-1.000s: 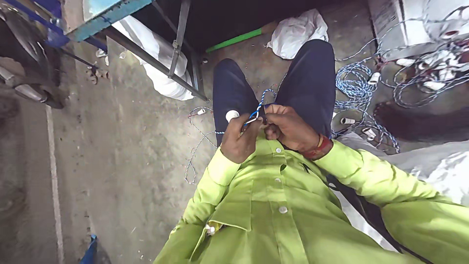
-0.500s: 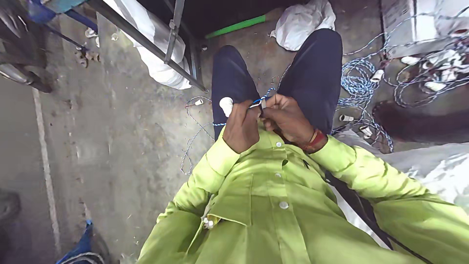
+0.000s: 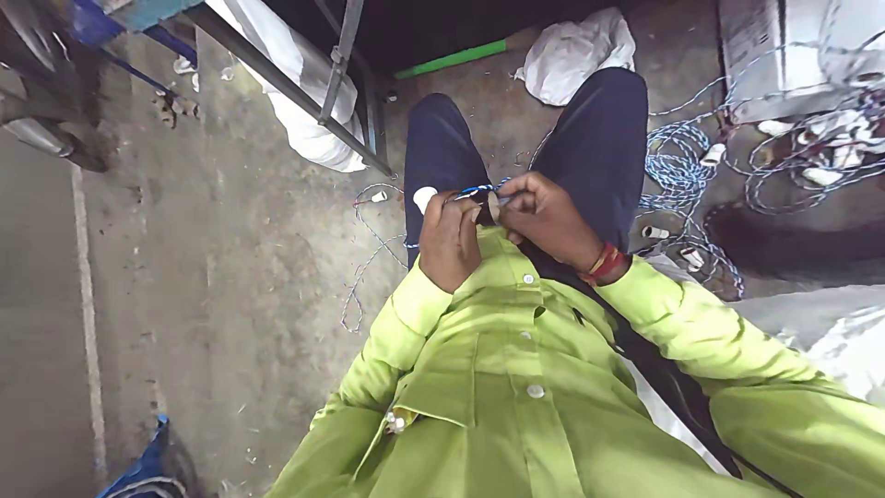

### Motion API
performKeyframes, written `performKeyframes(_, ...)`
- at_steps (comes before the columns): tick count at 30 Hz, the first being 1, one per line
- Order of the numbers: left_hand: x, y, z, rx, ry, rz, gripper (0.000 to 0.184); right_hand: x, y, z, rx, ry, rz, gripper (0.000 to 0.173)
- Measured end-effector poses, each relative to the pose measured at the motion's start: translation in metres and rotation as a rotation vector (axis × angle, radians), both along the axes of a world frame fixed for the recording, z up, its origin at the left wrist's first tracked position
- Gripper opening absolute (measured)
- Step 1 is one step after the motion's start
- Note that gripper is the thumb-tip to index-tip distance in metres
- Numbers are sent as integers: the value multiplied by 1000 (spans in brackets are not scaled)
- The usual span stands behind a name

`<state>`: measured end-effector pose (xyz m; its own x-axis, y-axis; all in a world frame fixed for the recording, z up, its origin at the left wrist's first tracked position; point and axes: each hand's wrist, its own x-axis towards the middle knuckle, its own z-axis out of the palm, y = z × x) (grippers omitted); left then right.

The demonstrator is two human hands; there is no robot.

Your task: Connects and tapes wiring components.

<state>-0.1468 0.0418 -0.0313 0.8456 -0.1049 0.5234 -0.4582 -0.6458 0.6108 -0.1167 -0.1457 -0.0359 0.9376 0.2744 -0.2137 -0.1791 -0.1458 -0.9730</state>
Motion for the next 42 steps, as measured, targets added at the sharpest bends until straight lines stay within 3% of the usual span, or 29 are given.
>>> performKeyframes(3, 3, 7, 6, -164, 94, 16, 23, -7, -2, -8, 4, -378, -130, 27)
performKeyframes(5, 4, 9, 8, -237, 127, 10, 23, -4, -3, -5, -10, -609, -112, 23)
performKeyframes(8, -6, 6, 16, -294, 252, -13, 21, -7, 0, 2, -91, -748, -54, 28)
performKeyframes(11, -7, 3, 18, -387, 288, -81, 19, -10, 5, 4, -90, -598, -43, 40)
performKeyframes(16, -5, 5, 16, -543, 315, -180, 20, -8, 1, 9, 191, -340, 37, 44)
performKeyframes(20, -4, 10, 11, -697, 427, -322, 48, -11, -1, 10, 311, -265, 54, 53)
performKeyframes(22, -4, 10, 8, -729, 445, -345, 55, -15, 2, 7, 395, -215, 29, 46)
performKeyframes(26, -3, 13, 7, -892, 460, -346, 51, -17, 2, 1, 608, -140, -85, 13)
performKeyframes(30, -5, 13, 16, -822, 484, -237, 40, -13, -1, 8, 365, -96, -87, 11)
performKeyframes(32, -5, 11, 17, -790, 473, -242, 39, -14, 4, 12, 290, 11, -5, 24)
performKeyframes(35, -7, 5, 16, -725, 456, -253, 44, -22, 9, 16, 336, 109, 29, 34)
performKeyframes(37, -10, 2, 16, -692, 461, -231, 47, -25, 9, 18, 372, 145, 0, 30)
performKeyframes(42, -10, 4, 22, -586, 583, -208, 31, -17, 10, 22, 469, 119, -78, 20)
